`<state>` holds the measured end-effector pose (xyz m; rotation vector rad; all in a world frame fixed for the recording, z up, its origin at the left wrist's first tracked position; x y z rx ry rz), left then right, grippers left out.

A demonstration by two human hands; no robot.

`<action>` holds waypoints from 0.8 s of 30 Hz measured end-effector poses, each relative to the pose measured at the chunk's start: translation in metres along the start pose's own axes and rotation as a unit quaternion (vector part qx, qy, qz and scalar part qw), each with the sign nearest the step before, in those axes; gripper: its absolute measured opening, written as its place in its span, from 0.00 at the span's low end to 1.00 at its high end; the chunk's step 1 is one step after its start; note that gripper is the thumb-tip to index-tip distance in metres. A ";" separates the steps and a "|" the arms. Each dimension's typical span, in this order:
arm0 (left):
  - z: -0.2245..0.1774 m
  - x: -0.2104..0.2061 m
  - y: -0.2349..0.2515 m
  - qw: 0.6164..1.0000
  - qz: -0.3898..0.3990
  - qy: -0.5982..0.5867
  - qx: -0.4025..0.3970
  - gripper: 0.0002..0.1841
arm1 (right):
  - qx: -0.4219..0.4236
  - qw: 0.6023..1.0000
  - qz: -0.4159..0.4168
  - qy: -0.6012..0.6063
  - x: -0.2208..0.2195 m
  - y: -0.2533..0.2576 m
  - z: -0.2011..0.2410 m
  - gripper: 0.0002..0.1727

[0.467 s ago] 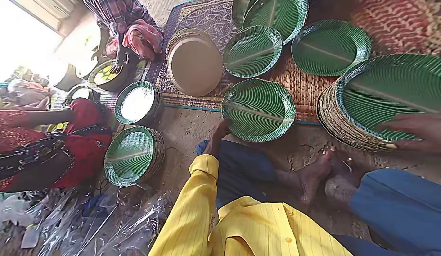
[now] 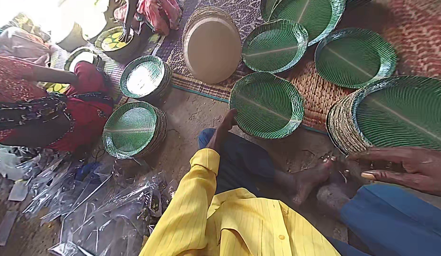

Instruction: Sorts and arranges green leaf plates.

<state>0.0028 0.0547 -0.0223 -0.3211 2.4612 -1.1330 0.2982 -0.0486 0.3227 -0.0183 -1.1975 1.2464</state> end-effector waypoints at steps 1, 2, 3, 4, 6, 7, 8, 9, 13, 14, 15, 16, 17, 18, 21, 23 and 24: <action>-0.001 0.007 -0.007 1.000 -0.012 -0.017 -0.012 0.19 | -0.032 0.999 0.014 0.022 0.005 -0.002 0.009 0.23; -0.001 0.015 -0.015 0.999 -0.026 -0.036 -0.022 0.20 | -0.079 0.996 0.028 0.035 0.013 -0.005 0.027 0.23; -0.002 0.026 -0.025 0.997 -0.042 -0.056 -0.034 0.21 | -0.131 0.990 0.034 0.048 0.019 -0.008 0.041 0.23; -0.005 0.036 -0.038 0.995 -0.051 -0.072 -0.051 0.21 | -0.171 0.983 0.034 0.057 0.023 -0.009 0.045 0.23; -0.009 0.060 -0.064 0.986 -0.080 -0.115 -0.088 0.16 | -0.117 0.992 -0.022 0.042 0.014 -0.005 -0.001 0.21; -0.011 0.074 -0.074 0.979 -0.100 -0.146 -0.100 0.13 | 0.082 0.992 -0.093 0.012 0.003 -0.004 -0.049 0.19; -0.013 0.087 -0.083 0.970 -0.118 -0.179 -0.110 0.11 | 0.164 0.975 -0.146 0.026 -0.009 -0.002 -0.087 0.20; -0.016 0.100 -0.092 0.961 -0.131 -0.211 -0.121 0.12 | 0.178 0.970 -0.161 0.042 -0.016 0.000 -0.108 0.21; -0.027 0.145 -0.119 0.921 -0.150 -0.292 -0.209 0.17 | 0.169 0.971 -0.150 0.076 -0.021 0.008 -0.112 0.18; -0.028 0.156 -0.124 0.913 -0.154 -0.302 -0.228 0.17 | 0.159 0.972 -0.147 0.094 -0.022 0.010 -0.111 0.17; -0.030 0.165 -0.127 0.906 -0.152 -0.312 -0.243 0.17 | 0.160 0.972 -0.148 0.091 -0.022 0.009 -0.111 0.18; -0.029 0.173 -0.126 0.900 -0.149 -0.322 -0.254 0.17 | 0.160 0.972 -0.148 0.086 -0.021 0.009 -0.113 0.18; -0.027 0.182 -0.122 0.896 -0.150 -0.329 -0.259 0.17 | 0.159 0.973 -0.145 0.086 -0.021 0.009 -0.114 0.18; -0.023 0.192 -0.117 0.893 -0.162 -0.332 -0.257 0.17 | 0.164 0.972 -0.143 0.085 -0.021 0.010 -0.116 0.19; 0.003 0.220 -0.102 0.880 -0.297 -0.309 -0.204 0.20 | 0.186 0.969 -0.134 0.088 -0.025 0.011 -0.122 0.22; 0.023 0.227 -0.088 0.880 -0.342 -0.285 -0.166 0.23 | 0.184 0.969 -0.130 0.101 -0.026 0.010 -0.122 0.22; 0.029 0.229 -0.083 0.878 -0.348 -0.286 -0.163 0.24 | 0.180 0.968 -0.131 0.114 -0.027 0.009 -0.121 0.22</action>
Point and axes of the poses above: each hand's wrist, its own y-axis towards the middle knuckle, its own x-axis out of the back of the hand, z = x × y, the point moved 8 cm from there along y, towards the middle knuckle, and after that the axes turned 14 degrees about x, right-handed, at the moved point
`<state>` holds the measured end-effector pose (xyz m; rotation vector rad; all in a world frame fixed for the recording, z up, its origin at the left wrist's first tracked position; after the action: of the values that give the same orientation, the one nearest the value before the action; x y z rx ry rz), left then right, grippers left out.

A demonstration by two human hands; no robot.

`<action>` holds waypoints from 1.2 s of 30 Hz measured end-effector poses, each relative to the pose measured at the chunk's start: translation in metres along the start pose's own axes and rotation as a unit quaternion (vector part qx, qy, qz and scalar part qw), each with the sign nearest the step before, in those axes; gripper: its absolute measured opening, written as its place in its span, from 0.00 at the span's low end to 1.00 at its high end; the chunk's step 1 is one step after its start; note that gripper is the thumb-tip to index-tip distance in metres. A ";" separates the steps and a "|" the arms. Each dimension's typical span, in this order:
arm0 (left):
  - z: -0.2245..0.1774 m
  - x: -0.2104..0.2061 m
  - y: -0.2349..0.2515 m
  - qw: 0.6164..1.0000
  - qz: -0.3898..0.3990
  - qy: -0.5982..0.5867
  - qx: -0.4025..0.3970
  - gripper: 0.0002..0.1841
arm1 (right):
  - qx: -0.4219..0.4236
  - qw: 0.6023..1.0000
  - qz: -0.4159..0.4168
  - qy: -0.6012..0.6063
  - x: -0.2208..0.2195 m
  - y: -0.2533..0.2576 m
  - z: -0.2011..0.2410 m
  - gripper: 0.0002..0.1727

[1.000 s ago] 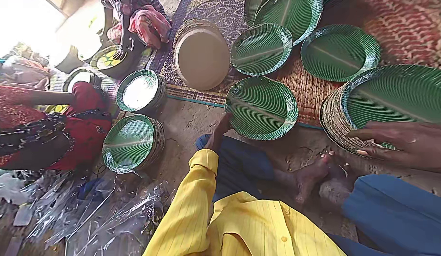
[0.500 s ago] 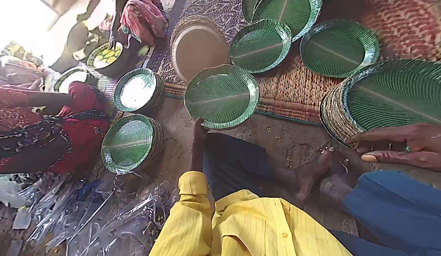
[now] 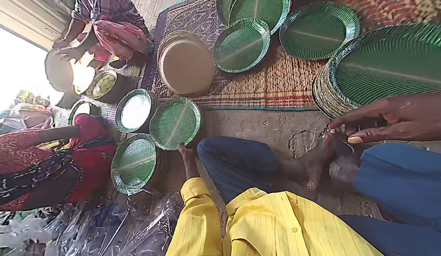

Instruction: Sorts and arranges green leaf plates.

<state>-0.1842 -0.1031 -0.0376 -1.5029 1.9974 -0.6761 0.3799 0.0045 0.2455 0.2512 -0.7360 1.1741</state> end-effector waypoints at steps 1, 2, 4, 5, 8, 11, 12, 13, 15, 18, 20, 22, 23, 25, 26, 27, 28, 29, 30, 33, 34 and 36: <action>0.003 -0.001 0.002 1.000 -0.001 -0.004 -0.002 0.24 | -0.001 1.000 -0.006 0.016 -0.001 0.000 0.002 0.20; 0.003 -0.003 0.001 1.000 -0.002 -0.010 -0.003 0.25 | 0.000 0.999 -0.012 0.029 -0.002 -0.002 0.003 0.18; -0.002 -0.005 -0.004 1.000 -0.013 -0.022 -0.002 0.25 | 0.017 0.998 -0.045 0.049 -0.005 -0.004 0.004 0.14; -0.006 -0.007 -0.006 0.999 -0.018 -0.026 -0.001 0.25 | 0.025 0.997 -0.047 0.051 -0.004 -0.005 0.004 0.15; -0.017 -0.014 -0.006 1.000 -0.022 -0.003 -0.002 0.25 | 0.034 0.999 -0.002 0.027 0.002 -0.005 0.009 0.20; -0.019 -0.015 0.004 0.999 -0.029 0.038 -0.004 0.25 | 0.037 0.998 -0.028 0.048 -0.004 -0.005 0.007 0.18; -0.019 -0.012 0.007 0.998 -0.033 0.049 -0.005 0.26 | 0.040 0.995 -0.054 0.067 -0.009 -0.004 0.004 0.16; -0.018 -0.008 0.008 0.998 -0.040 0.055 -0.006 0.26 | 0.037 0.993 -0.067 0.085 -0.013 -0.004 0.003 0.14; -0.017 -0.003 0.007 0.998 -0.033 0.050 -0.010 0.26 | 0.045 0.991 -0.076 0.103 -0.014 -0.005 0.007 0.13; -0.015 -0.001 -0.004 1.000 0.003 -0.013 -0.014 0.23 | 0.063 0.992 -0.053 0.095 -0.011 -0.009 0.010 0.17; -0.015 0.002 -0.010 0.998 0.016 -0.066 -0.010 0.22 | 0.027 0.995 -0.007 0.092 -0.005 -0.008 0.020 0.19; -0.016 0.003 -0.024 0.997 -0.001 -0.079 -0.008 0.24 | 0.034 0.995 -0.011 0.096 -0.005 -0.008 0.021 0.19; -0.018 0.000 -0.035 0.998 -0.010 -0.068 -0.008 0.25 | 0.040 0.994 -0.015 0.097 -0.007 -0.008 0.019 0.19; -0.028 -0.011 -0.058 0.999 -0.012 -0.050 -0.016 0.26 | 0.033 0.994 -0.023 0.104 -0.011 -0.007 0.016 0.19; -0.035 -0.017 -0.067 0.999 -0.010 -0.048 -0.025 0.27 | 0.026 0.993 -0.029 0.110 -0.013 -0.007 0.013 0.18; -0.041 -0.025 -0.074 0.998 -0.004 -0.045 -0.031 0.27 | 0.026 0.992 -0.032 0.119 -0.015 -0.006 0.013 0.18; -0.044 -0.032 -0.078 0.998 0.005 -0.046 -0.035 0.27 | 0.024 0.992 -0.032 0.122 -0.016 -0.006 0.012 0.18; -0.044 -0.036 -0.077 0.998 0.012 -0.050 -0.034 0.28 | 0.022 0.992 -0.031 0.119 -0.016 -0.005 0.012 0.18; -0.040 -0.039 -0.072 0.998 0.011 -0.054 -0.029 0.28 | 0.018 0.992 -0.031 0.118 -0.015 -0.005 0.013 0.17; -0.021 -0.030 -0.051 0.999 -0.023 -0.016 -0.030 0.26 | -0.004 0.993 -0.035 0.114 -0.013 -0.005 0.017 0.16; -0.015 -0.023 -0.044 0.998 -0.054 0.009 -0.043 0.25 | -0.017 0.992 -0.036 0.119 -0.013 -0.007 0.017 0.17; -0.014 -0.012 -0.039 0.990 -0.101 0.046 -0.088 0.24 | -0.034 0.991 -0.047 0.119 -0.013 -0.014 0.015 0.18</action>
<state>-0.1638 -0.1006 0.0001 -1.8293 2.0360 -0.6755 0.3840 -0.0187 0.2507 0.0859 -0.5478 1.0666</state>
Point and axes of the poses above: each hand's wrist, its own y-axis towards the middle knuckle, its own x-axis out of the back of the hand, z = x × y, the point moved 8 cm from there along y, towards the middle knuckle, and after that the axes turned 14 degrees about x, right-handed, at the moved point
